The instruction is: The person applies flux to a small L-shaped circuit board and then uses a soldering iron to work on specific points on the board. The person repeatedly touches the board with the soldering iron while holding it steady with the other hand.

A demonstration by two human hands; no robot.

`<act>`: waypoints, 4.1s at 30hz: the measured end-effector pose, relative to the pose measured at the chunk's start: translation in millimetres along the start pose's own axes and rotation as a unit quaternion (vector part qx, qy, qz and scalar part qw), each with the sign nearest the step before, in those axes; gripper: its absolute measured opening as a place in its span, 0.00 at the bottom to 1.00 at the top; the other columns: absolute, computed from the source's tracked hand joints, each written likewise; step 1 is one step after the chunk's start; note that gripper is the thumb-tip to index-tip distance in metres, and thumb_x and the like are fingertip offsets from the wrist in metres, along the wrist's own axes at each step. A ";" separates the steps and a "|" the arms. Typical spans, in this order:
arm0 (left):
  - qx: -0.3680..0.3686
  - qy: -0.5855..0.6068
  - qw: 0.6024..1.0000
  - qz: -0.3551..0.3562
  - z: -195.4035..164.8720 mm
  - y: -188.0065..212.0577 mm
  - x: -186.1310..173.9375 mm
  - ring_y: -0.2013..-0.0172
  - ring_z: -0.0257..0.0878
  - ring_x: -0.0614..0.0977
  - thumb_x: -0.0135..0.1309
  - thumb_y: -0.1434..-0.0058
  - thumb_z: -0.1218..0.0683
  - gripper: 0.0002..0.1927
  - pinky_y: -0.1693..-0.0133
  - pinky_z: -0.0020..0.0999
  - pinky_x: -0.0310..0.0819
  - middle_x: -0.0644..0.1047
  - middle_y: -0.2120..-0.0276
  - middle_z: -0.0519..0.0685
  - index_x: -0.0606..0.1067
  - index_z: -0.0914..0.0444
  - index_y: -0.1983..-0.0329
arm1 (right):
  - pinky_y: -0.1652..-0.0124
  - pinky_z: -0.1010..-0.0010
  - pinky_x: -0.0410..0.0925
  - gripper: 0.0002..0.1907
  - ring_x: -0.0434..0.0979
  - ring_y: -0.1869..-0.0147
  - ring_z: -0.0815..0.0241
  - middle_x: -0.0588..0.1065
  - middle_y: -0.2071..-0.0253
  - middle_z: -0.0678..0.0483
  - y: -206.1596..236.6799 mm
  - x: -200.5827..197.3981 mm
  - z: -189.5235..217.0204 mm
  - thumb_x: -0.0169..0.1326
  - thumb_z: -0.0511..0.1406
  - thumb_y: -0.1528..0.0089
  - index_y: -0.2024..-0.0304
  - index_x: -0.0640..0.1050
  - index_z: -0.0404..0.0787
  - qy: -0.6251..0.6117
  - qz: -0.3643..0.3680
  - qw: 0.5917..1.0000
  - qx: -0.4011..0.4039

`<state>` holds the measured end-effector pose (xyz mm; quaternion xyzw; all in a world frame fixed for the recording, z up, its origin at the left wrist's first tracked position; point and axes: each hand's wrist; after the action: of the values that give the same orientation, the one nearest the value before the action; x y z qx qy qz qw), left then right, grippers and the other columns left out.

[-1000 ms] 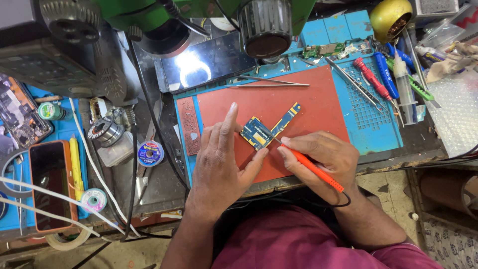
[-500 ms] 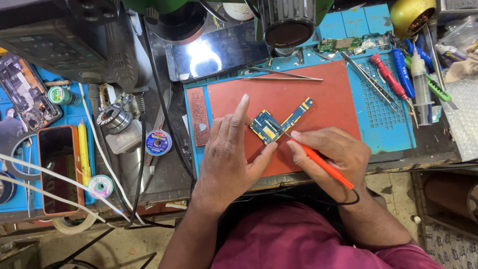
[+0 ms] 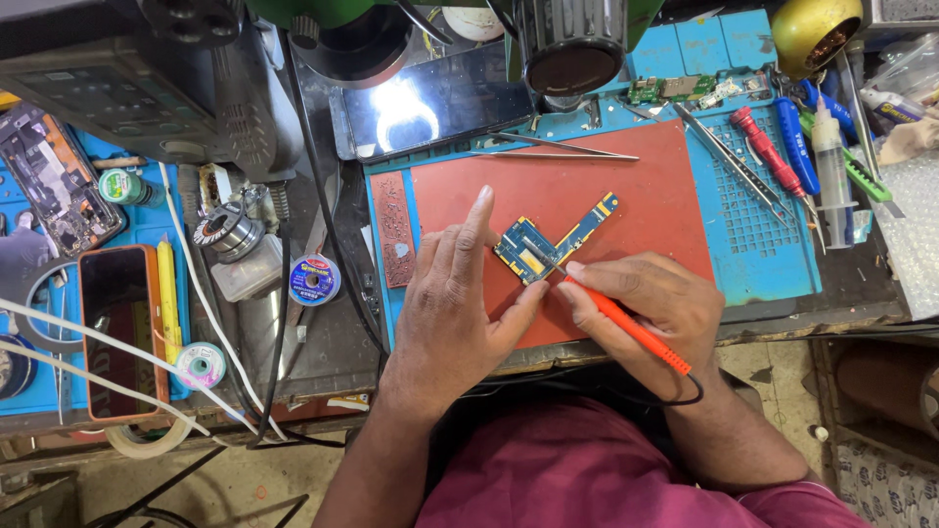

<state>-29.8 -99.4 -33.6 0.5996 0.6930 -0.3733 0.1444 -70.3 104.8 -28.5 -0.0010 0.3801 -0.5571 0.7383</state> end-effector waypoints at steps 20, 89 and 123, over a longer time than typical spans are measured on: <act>0.003 -0.002 1.000 0.000 0.7 0.5 0.7 0.49 0.50 0.75 0.68 0.42 0.52 0.49 0.46 0.46 0.71 0.74 0.52 0.53 0.54 0.68 0.24 | 0.63 0.72 0.72 0.13 0.81 0.63 0.59 0.82 0.61 0.51 0.7 0.0 -1.4 0.68 0.30 0.43 0.55 0.83 0.37 -0.003 -0.002 1.000 0.007; -0.005 -0.036 0.999 -0.010 -16.5 -0.5 8.1 0.55 0.46 0.74 0.70 0.47 0.53 0.51 0.49 0.44 0.69 0.75 0.54 0.52 0.54 0.72 0.27 | 0.69 0.80 0.68 0.10 0.79 0.70 0.68 0.81 0.66 0.52 28.0 -22.5 -20.2 0.64 0.29 0.40 0.56 0.82 0.34 -0.092 -0.043 0.994 0.027; 0.006 0.011 0.999 -0.037 -6.1 2.4 6.2 0.52 0.46 0.76 0.71 0.44 0.56 0.50 0.47 0.41 0.72 0.75 0.52 0.52 0.54 0.70 0.25 | 0.68 0.78 0.71 0.10 0.81 0.69 0.65 0.81 0.67 0.50 18.0 -15.6 -8.5 0.64 0.28 0.41 0.56 0.82 0.34 -0.041 0.000 0.999 0.000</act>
<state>-27.5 -90.7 -34.3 0.5781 0.7143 -0.3759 0.1194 -61.7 128.0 -33.5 -0.0237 0.3492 -0.5567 0.7534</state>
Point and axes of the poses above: each hand's wrist, its own y-axis away from the middle knuckle, its own x-axis out of the palm, z = x × y
